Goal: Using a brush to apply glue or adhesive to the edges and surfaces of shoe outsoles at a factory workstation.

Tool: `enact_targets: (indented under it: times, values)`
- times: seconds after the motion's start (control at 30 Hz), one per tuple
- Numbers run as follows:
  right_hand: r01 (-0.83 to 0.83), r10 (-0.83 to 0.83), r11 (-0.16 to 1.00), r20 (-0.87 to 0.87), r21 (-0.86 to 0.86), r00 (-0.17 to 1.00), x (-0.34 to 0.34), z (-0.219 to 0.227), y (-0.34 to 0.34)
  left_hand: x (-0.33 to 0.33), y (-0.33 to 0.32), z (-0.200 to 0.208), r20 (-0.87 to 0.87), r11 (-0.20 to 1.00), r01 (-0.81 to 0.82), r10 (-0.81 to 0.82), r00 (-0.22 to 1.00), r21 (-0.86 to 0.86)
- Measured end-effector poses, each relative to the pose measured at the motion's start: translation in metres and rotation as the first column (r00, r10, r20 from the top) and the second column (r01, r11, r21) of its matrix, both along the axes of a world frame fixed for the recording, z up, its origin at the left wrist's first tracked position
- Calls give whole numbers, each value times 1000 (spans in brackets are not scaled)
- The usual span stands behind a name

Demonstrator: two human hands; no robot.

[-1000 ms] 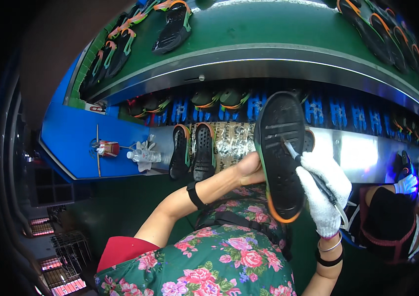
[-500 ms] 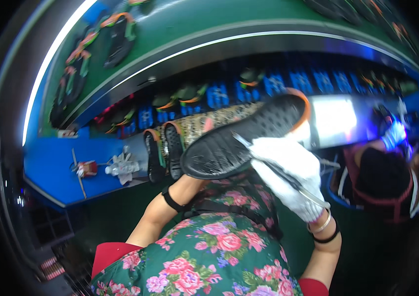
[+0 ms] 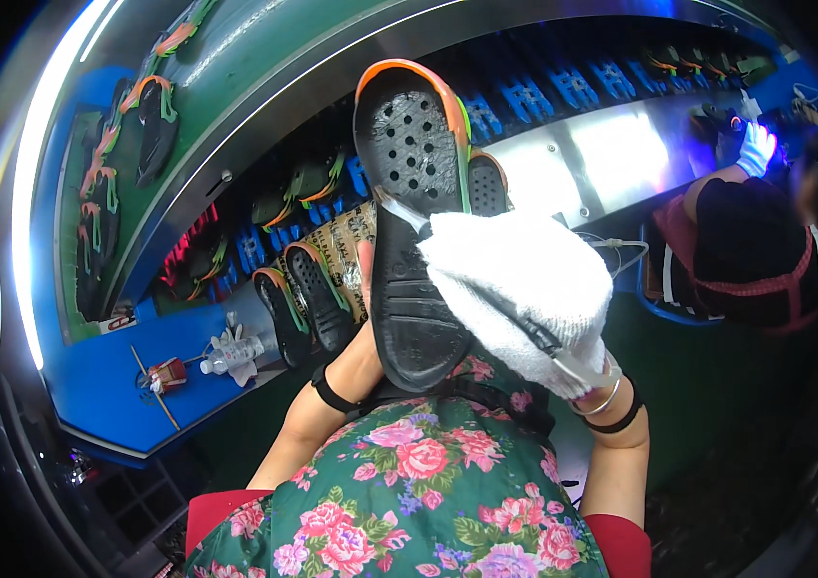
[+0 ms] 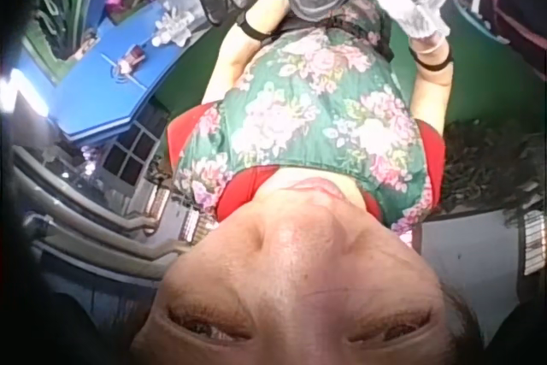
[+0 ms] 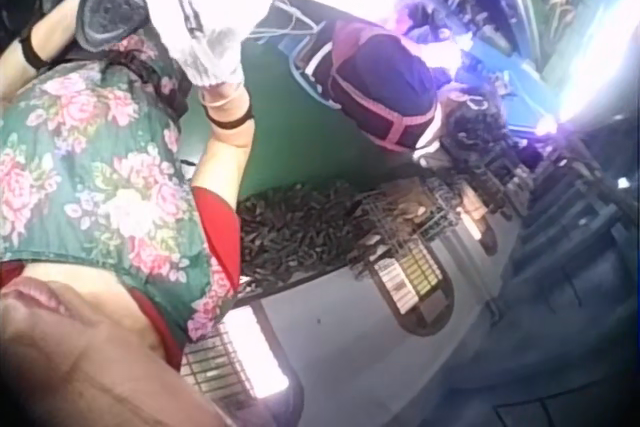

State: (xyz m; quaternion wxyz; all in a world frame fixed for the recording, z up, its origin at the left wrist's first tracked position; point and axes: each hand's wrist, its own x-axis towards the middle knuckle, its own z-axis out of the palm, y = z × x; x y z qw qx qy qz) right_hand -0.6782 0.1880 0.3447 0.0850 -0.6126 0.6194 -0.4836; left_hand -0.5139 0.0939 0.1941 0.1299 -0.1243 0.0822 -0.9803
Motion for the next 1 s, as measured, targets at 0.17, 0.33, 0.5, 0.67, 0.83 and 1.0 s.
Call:
enact_targets:
  times: [0.17, 0.33, 0.5, 0.67, 0.83, 1.0]
  values:
    - [26, -22, 997, 54, -67, 998, 6, -8, -5, 4, 6, 0, 264, 998, -33, 19, 964, 47]
    - [124, -53, 982, 428, -141, 902, 24, -26, -6, 6, 14, -6, 417, 983, -62, 130, 900, -172]
    - [80, -29, 985, 311, -151, 950, 26, -31, -1, 5, 14, -14, 178, 988, -82, 105, 978, -129]
    - [16, -13, 994, 33, -110, 999, 16, -25, 0, 9, 5, -18, 405, 976, -135, 194, 894, -168]
    - [-63, 35, 982, -158, -175, 987, 20, -30, -11, 9, -1, -19, 155, 985, -113, 132, 979, -129]
    - [51, -39, 987, 85, -152, 996, 20, -22, -16, 5, -14, -11, 163, 987, -123, 140, 977, -107]
